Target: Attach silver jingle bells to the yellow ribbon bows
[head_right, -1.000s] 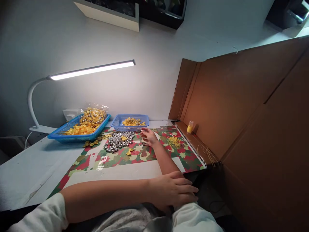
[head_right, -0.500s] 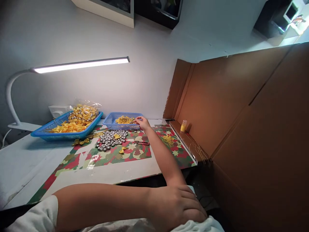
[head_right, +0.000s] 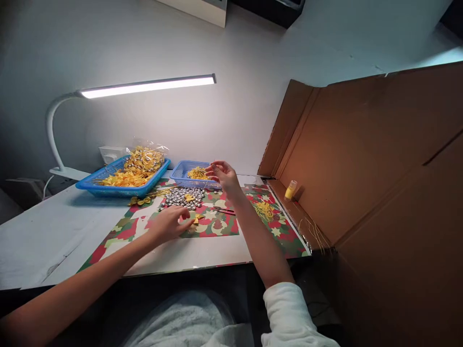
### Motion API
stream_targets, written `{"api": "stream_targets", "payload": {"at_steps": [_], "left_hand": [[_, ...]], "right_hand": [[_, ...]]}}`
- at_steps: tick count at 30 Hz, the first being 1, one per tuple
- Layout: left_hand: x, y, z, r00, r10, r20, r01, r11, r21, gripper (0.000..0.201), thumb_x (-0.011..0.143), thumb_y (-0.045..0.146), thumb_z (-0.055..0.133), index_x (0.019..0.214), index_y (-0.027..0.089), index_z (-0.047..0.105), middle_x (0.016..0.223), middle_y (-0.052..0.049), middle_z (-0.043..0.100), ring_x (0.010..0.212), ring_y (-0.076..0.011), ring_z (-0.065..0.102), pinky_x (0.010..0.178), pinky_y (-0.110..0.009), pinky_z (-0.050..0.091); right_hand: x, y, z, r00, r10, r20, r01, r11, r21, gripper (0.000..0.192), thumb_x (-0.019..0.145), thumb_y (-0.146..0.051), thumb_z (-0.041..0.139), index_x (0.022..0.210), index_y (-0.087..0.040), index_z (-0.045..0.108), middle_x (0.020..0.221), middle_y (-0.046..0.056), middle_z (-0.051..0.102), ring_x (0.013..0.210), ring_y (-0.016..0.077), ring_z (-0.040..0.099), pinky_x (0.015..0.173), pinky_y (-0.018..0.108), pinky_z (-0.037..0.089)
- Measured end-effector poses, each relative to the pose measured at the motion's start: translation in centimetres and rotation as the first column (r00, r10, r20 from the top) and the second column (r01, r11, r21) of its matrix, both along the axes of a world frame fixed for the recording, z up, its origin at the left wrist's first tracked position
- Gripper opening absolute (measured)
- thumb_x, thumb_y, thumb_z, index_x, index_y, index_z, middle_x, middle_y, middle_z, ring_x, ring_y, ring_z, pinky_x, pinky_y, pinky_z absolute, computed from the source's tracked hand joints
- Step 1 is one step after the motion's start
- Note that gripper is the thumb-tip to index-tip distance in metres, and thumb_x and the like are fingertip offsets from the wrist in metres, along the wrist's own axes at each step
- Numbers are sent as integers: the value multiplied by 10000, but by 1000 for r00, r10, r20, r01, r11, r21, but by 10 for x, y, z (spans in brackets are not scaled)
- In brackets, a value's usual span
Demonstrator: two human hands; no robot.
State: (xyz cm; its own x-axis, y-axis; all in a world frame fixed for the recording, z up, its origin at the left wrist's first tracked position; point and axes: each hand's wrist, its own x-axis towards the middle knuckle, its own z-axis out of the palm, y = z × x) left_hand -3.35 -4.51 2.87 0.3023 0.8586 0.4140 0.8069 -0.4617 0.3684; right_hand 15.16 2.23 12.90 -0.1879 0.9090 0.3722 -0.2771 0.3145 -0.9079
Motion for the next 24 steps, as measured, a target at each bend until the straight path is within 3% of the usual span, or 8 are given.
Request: {"api": "stream_targets", "payload": {"at_steps": [3, 6, 11, 16, 20, 24], "left_hand": [[-7, 13, -5, 987, 90, -134, -110, 983, -147, 352, 767, 530, 522, 690, 191, 575, 754, -70, 646, 727, -233, 589, 577, -290, 359], [4, 18, -6, 976, 100, -194, -139, 970, -200, 341, 752, 522, 537, 769, 186, 594, 845, -84, 665, 783, -246, 602, 558, -283, 342], [6, 32, 3, 976, 9, -217, -77, 948, -308, 320, 668, 434, 616, 870, 187, 620, 931, -86, 677, 838, -248, 612, 572, -263, 359], [3, 48, 12, 987, -80, -142, -1, 868, -497, 254, 711, 364, 523, 812, 180, 666, 858, -78, 701, 771, -219, 628, 589, -246, 381], [25, 47, 12, 964, 38, -264, -132, 927, -351, 351, 676, 500, 579, 695, 160, 660, 796, -126, 688, 725, -248, 621, 550, -262, 350], [49, 35, 10, 962, 63, -265, -146, 941, -307, 381, 701, 527, 568, 730, 161, 669, 853, -136, 684, 761, -253, 629, 557, -262, 355]], "right_hand": [[3, -6, 19, 1000, -16, -27, 18, 996, 91, 319, 665, -493, 729, 804, -253, 570, 710, -61, 629, 591, 71, 577, 637, 233, 468], [9, -8, 33, 998, -42, -35, 48, 983, 179, 291, 696, -489, 711, 817, -265, 571, 705, -60, 599, 547, 55, 522, 614, 231, 459], [30, -12, 54, 989, -147, 13, 138, 954, 266, 239, 794, -503, 614, 870, -286, 545, 687, -64, 523, 490, 40, 418, 559, 218, 424], [44, -23, 72, 980, -198, 13, 186, 940, 287, 240, 825, -510, 575, 888, -284, 527, 631, -68, 446, 474, 48, 356, 547, 212, 418], [43, -28, 73, 982, -189, 15, 177, 943, 282, 155, 849, -416, 570, 873, -265, 550, 607, -63, 413, 500, 55, 383, 556, 209, 419], [43, -30, 66, 984, -159, 78, 142, 971, 191, 71, 838, -291, 562, 876, -237, 589, 626, -52, 458, 518, 54, 403, 561, 208, 434]]}}
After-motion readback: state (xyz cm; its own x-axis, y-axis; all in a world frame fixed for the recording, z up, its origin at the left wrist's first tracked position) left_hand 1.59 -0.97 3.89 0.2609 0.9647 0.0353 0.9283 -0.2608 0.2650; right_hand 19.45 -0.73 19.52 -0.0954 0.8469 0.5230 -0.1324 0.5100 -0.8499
